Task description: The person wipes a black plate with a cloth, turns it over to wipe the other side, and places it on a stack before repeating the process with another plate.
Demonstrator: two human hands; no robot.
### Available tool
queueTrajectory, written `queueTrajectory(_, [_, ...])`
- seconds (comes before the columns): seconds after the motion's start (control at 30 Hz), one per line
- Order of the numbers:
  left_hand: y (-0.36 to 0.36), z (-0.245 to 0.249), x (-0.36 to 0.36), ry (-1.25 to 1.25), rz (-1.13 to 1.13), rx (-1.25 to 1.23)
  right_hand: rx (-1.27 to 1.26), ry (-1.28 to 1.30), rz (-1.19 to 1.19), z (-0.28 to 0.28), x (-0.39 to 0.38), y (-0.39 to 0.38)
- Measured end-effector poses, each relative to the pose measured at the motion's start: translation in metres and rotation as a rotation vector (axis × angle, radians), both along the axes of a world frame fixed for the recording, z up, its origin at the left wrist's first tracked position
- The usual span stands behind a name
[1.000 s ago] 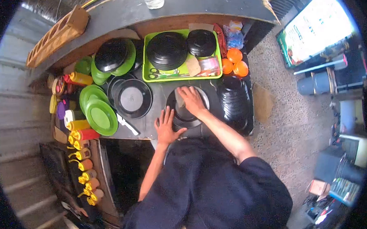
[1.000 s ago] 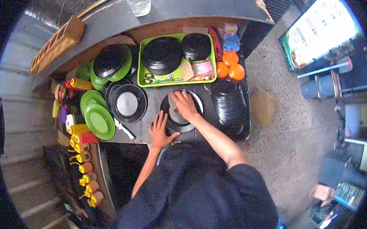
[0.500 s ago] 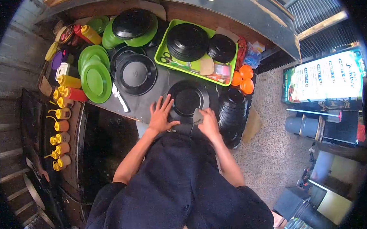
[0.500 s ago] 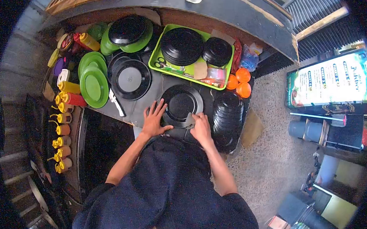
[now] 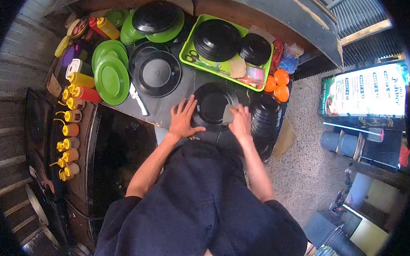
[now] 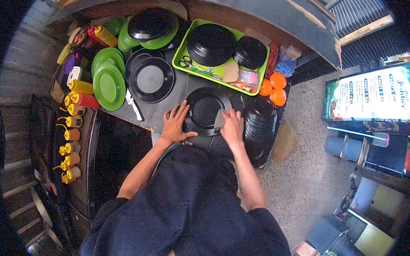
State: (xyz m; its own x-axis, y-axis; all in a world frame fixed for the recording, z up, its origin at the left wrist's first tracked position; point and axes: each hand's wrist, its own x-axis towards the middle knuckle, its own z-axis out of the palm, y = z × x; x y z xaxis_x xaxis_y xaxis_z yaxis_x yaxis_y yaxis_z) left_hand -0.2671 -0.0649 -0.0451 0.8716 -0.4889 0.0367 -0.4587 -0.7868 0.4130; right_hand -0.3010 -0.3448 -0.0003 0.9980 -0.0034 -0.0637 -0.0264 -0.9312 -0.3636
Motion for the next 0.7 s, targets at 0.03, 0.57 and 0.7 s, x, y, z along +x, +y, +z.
queueTrajectory(0.03, [-0.001, 0.001, -0.001, 0.008, 0.001, 0.000, -0.049, 0.007, 0.010, -0.004, -0.008, 0.008])
queueTrajectory(0.57, [0.003, 0.003, 0.003, 0.082, -0.023, -0.063, 0.752, 0.034, -0.005, -0.041, 0.040, 0.034])
queueTrajectory(0.7, [0.013, -0.004, 0.000, 0.138, 0.026, -0.161, 0.596, -0.259, -0.205, -0.038, 0.076, 0.020])
